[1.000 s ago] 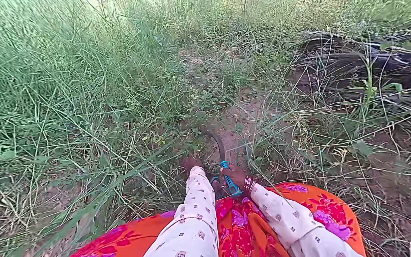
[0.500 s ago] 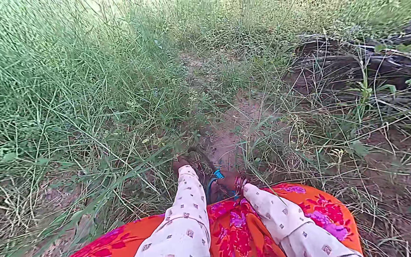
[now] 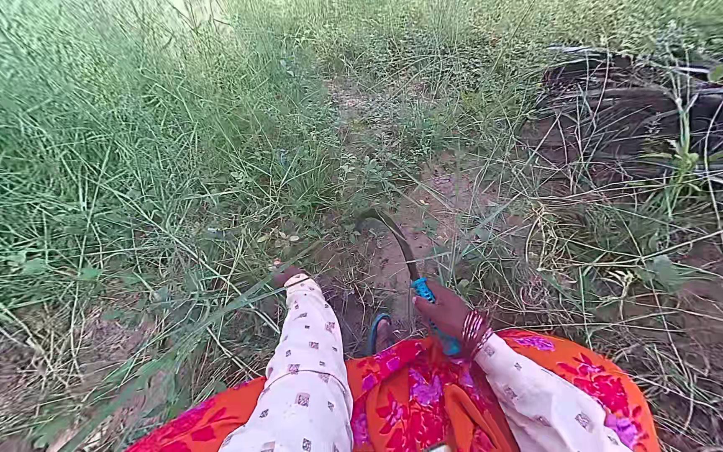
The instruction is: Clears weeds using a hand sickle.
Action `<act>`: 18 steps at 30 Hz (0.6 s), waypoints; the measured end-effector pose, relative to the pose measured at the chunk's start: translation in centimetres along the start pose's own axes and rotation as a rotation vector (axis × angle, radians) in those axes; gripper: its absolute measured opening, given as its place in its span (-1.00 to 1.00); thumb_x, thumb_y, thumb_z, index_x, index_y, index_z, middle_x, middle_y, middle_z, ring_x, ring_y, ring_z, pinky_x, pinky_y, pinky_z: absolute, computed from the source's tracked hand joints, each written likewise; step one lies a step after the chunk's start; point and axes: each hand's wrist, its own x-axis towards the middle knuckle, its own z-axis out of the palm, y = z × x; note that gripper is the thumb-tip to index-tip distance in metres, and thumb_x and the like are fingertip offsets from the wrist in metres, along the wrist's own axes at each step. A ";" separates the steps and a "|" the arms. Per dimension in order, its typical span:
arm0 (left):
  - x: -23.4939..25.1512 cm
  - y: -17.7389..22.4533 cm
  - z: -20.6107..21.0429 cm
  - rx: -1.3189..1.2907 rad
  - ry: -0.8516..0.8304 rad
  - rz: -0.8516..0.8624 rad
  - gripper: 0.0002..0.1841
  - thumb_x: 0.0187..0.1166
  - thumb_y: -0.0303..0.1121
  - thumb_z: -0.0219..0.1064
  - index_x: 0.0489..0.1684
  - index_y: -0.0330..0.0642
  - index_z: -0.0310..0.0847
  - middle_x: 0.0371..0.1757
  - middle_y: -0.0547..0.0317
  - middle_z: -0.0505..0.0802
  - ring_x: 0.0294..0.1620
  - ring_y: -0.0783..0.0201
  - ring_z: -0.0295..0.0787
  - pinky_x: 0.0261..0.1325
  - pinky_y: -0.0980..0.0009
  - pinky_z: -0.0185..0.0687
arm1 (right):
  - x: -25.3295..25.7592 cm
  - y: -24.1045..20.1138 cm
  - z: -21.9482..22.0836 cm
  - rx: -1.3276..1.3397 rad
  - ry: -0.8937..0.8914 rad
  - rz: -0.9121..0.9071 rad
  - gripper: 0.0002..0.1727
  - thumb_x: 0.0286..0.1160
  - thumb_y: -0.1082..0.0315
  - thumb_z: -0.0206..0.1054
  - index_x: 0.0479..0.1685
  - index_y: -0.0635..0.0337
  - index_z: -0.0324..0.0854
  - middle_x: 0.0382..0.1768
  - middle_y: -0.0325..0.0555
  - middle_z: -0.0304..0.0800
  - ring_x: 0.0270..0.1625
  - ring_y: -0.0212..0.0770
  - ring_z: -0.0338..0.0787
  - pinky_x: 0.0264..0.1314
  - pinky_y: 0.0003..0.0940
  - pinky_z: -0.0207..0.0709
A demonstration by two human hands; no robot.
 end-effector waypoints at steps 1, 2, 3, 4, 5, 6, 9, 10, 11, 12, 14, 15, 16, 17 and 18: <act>0.7 -2.0 1.2 -0.010 0.029 0.062 -0.56 0.87 -0.27 0.10 0.44 -0.52 0.53 0.23 -0.36 0.81 0.23 -0.06 0.78 0.42 0.06 0.59 | 0.5 0.1 0.2 0.053 0.023 0.006 -0.56 0.77 0.18 0.18 0.45 0.28 0.42 -0.25 -0.03 0.68 -0.38 -0.20 0.73 -0.19 -0.20 0.68; 1.1 -3.1 2.2 -0.013 0.016 0.073 -0.57 0.86 -0.27 0.14 0.38 -0.54 0.56 0.20 -0.37 0.82 0.18 -0.06 0.80 0.38 0.07 0.62 | 0.9 0.1 0.3 0.114 0.036 0.012 -0.55 0.77 0.18 0.18 0.46 0.28 0.42 -0.26 -0.03 0.68 -0.39 -0.21 0.73 -0.21 -0.23 0.69; 0.3 -2.9 2.5 0.026 -0.050 0.045 -0.58 0.87 -0.29 0.15 0.41 -0.55 0.53 0.27 -0.38 0.78 0.25 -0.04 0.76 0.43 0.12 0.57 | 1.2 0.0 0.5 0.185 0.031 0.023 -0.57 0.79 0.20 0.17 0.46 0.30 0.41 -0.29 -0.05 0.67 -0.42 -0.24 0.71 -0.25 -0.29 0.67; -0.7 -2.2 2.6 0.118 -0.138 0.003 -0.56 0.83 -0.32 0.20 0.47 -0.54 0.48 0.41 -0.38 0.72 0.41 -0.04 0.69 0.53 0.15 0.48 | 1.2 -0.1 0.5 0.253 0.013 0.046 -0.58 0.81 0.22 0.15 0.45 0.32 0.40 -0.31 -0.07 0.64 -0.45 -0.28 0.68 -0.30 -0.35 0.65; -1.6 -1.5 2.5 0.286 -0.256 0.008 -0.50 0.83 -0.28 0.21 0.54 -0.55 0.43 0.51 -0.39 0.65 0.57 -0.07 0.60 0.64 0.11 0.40 | 1.2 -0.3 0.5 0.308 -0.009 0.073 -0.60 0.83 0.24 0.14 0.44 0.34 0.39 -0.33 -0.09 0.62 -0.47 -0.30 0.67 -0.33 -0.40 0.63; -2.4 -0.1 2.0 0.519 -0.388 0.070 -0.47 0.83 -0.21 0.21 0.54 -0.54 0.44 0.55 -0.40 0.63 0.65 -0.11 0.53 0.72 0.06 0.32 | 1.1 -0.4 0.4 0.346 -0.036 0.104 -0.61 0.85 0.24 0.12 0.43 0.35 0.38 -0.32 -0.10 0.60 -0.48 -0.32 0.65 -0.32 -0.42 0.62; -5.6 7.2 0.0 1.275 -0.797 0.389 -0.42 0.90 -0.16 0.05 0.64 -0.53 0.34 0.68 -0.47 0.47 0.80 -0.26 0.29 0.82 -0.11 0.10 | 0.6 -0.5 0.4 0.332 -0.070 0.148 -0.62 0.85 0.23 0.13 0.36 0.37 0.43 -0.30 -0.10 0.60 -0.45 -0.33 0.65 -0.27 -0.42 0.60; -7.2 10.3 -0.4 1.517 -0.878 0.471 -0.45 0.88 -0.23 0.04 0.67 -0.51 0.30 0.70 -0.50 0.43 0.80 -0.31 0.26 0.80 -0.16 0.09 | 0.5 -0.6 0.5 0.315 -0.074 0.148 -0.61 0.84 0.22 0.14 0.38 0.36 0.44 -0.27 -0.08 0.62 -0.43 -0.32 0.66 -0.25 -0.41 0.60; -7.6 12.8 -0.3 1.719 -0.910 0.557 -0.46 0.84 -0.28 0.07 0.67 -0.51 0.31 0.67 -0.52 0.46 0.76 -0.36 0.32 0.74 -0.23 0.19 | 0.5 -0.5 0.6 0.304 -0.082 0.150 -0.59 0.84 0.20 0.15 0.41 0.35 0.44 -0.23 -0.05 0.63 -0.39 -0.29 0.67 -0.21 -0.38 0.61; -6.7 14.6 -0.1 1.830 -0.903 0.621 -0.46 0.80 -0.29 0.12 0.64 -0.52 0.35 0.63 -0.54 0.51 0.72 -0.38 0.39 0.68 -0.26 0.29 | 0.5 -0.5 0.8 0.296 -0.091 0.147 -0.57 0.84 0.19 0.15 0.44 0.33 0.42 -0.19 -0.02 0.63 -0.36 -0.28 0.67 -0.19 -0.35 0.61; -5.2 17.7 -2.2 1.753 -0.823 0.624 -0.49 0.85 -0.30 0.12 0.68 -0.42 0.33 0.66 -0.39 0.51 0.74 -0.25 0.37 0.75 -0.14 0.18 | 0.4 -0.6 1.2 0.278 -0.091 0.124 -0.57 0.83 0.19 0.17 0.46 0.32 0.41 -0.18 0.00 0.62 -0.36 -0.25 0.66 -0.20 -0.32 0.61; -3.2 18.7 -2.9 1.688 -0.771 0.683 -0.52 0.84 -0.28 0.15 0.62 -0.39 0.43 0.58 -0.36 0.61 0.67 -0.24 0.48 0.72 -0.15 0.27 | 0.5 -0.5 1.3 0.259 -0.085 0.107 -0.57 0.82 0.19 0.18 0.45 0.31 0.41 -0.19 -0.01 0.62 -0.37 -0.25 0.67 -0.21 -0.32 0.62; -1.4 19.8 -3.5 1.718 -0.721 0.759 -0.52 0.83 -0.23 0.17 0.61 -0.34 0.48 0.53 -0.37 0.66 0.64 -0.28 0.52 0.68 -0.25 0.31 | 0.6 -0.4 1.4 0.240 -0.081 0.096 -0.57 0.81 0.20 0.19 0.46 0.30 0.41 -0.18 0.00 0.63 -0.36 -0.23 0.69 -0.19 -0.30 0.64; -0.6 21.1 -4.3 1.796 -0.680 0.819 -0.51 0.82 -0.21 0.17 0.62 -0.28 0.50 0.51 -0.38 0.68 0.63 -0.32 0.52 0.63 -0.33 0.33 | 0.5 -0.3 1.4 0.222 -0.077 0.091 -0.55 0.80 0.19 0.19 0.47 0.31 0.40 -0.16 0.03 0.65 -0.33 -0.20 0.70 -0.16 -0.27 0.64; -0.4 22.1 -5.3 1.870 -0.646 0.842 -0.50 0.81 -0.19 0.18 0.66 -0.22 0.48 0.53 -0.36 0.67 0.63 -0.35 0.51 0.60 -0.40 0.32 | 0.4 -0.3 1.6 0.212 -0.074 0.091 -0.54 0.81 0.18 0.19 0.49 0.31 0.40 -0.13 0.05 0.66 -0.30 -0.18 0.71 -0.12 -0.25 0.64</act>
